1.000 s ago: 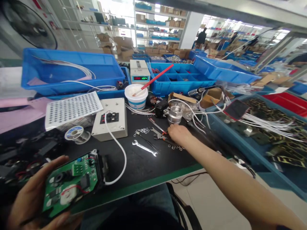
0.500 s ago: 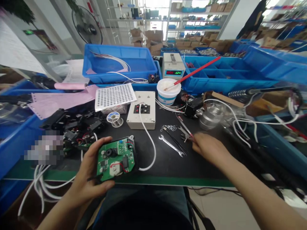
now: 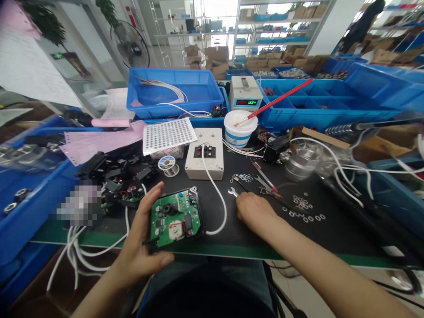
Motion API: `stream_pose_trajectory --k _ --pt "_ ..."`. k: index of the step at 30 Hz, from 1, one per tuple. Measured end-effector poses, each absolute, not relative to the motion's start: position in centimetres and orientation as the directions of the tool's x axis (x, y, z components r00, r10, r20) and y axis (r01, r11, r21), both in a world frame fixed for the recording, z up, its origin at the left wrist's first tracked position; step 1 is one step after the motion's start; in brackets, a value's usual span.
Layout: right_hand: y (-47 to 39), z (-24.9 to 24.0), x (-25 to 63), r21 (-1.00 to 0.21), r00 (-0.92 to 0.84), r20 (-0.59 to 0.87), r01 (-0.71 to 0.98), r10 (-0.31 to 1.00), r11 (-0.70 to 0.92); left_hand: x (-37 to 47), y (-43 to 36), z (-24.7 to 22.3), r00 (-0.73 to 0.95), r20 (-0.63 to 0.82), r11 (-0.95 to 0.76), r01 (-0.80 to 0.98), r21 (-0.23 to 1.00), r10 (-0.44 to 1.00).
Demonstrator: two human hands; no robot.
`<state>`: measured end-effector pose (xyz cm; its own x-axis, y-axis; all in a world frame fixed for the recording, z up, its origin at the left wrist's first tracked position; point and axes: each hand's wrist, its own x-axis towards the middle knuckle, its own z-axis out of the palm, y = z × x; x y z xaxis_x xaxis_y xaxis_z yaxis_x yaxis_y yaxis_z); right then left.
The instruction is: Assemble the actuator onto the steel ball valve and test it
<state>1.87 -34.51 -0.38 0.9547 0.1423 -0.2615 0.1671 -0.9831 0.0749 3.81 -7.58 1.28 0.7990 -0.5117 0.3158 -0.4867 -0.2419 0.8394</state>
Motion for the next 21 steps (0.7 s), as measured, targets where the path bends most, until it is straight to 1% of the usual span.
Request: stream_pose_trajectory --k 3,5,6,8,11,15,16,17,18,19,20,21 --pt "-34.8 -0.3 1.7 -0.018 0.953 -0.253 0.166 0.165 -0.986 3.5 -7.8 1.6 0.815 0.344 -0.254 -0.495 0.831 -0.466" --pt "-34.6 -0.2 1.3 -0.058 0.965 -0.229 0.119 0.129 -0.991 3.4 -8.0 1.6 0.819 0.382 -0.252 -0.514 0.82 -0.428" --pt "-34.3 -0.2 1.1 -0.046 0.97 -0.221 0.094 0.102 -0.995 3.4 -8.2 1.6 0.82 0.395 -0.252 -0.521 0.816 -0.415" --pt "-33.5 -0.2 0.8 0.034 0.971 -0.23 0.08 0.07 -0.996 3.3 -8.4 1.6 0.819 0.402 -0.253 -0.525 0.813 -0.409" --pt "-33.1 -0.4 0.8 0.135 0.959 -0.27 0.121 0.081 -0.983 3.3 -8.6 1.6 0.827 0.392 -0.247 -0.511 0.823 -0.403" --pt "-34.9 0.1 1.0 0.139 0.952 -0.29 0.147 0.102 -0.979 3.2 -8.6 1.5 0.824 0.408 -0.233 -0.518 0.823 -0.394" --pt "-35.6 0.6 0.9 0.104 0.956 -0.272 0.142 0.109 -0.984 3.2 -8.6 1.5 0.82 0.415 -0.235 -0.526 0.817 -0.394" --pt "-36.1 1.4 0.7 0.032 0.966 -0.234 0.123 0.112 -0.992 3.1 -8.6 1.6 0.818 0.422 -0.238 -0.533 0.812 -0.392" --pt "-36.4 2.4 0.4 -0.083 0.977 -0.181 0.101 0.115 -0.991 3.0 -8.6 1.6 0.816 0.428 -0.239 -0.538 0.809 -0.388" --pt "-36.4 3.5 0.0 -0.23 0.986 -0.115 0.088 0.117 -0.969 2.9 -8.6 1.6 0.815 0.435 -0.234 -0.541 0.808 -0.382" --pt "-36.0 4.6 -0.4 -0.381 0.992 -0.037 0.094 0.117 -0.92 2.9 -8.6 1.7 0.815 0.441 -0.22 -0.541 0.811 -0.376" --pt "-35.3 5.6 -0.9 -0.504 0.99 0.04 0.135 0.133 -0.853 2.8 -8.7 1.8 0.813 0.447 -0.199 -0.541 0.817 -0.373"
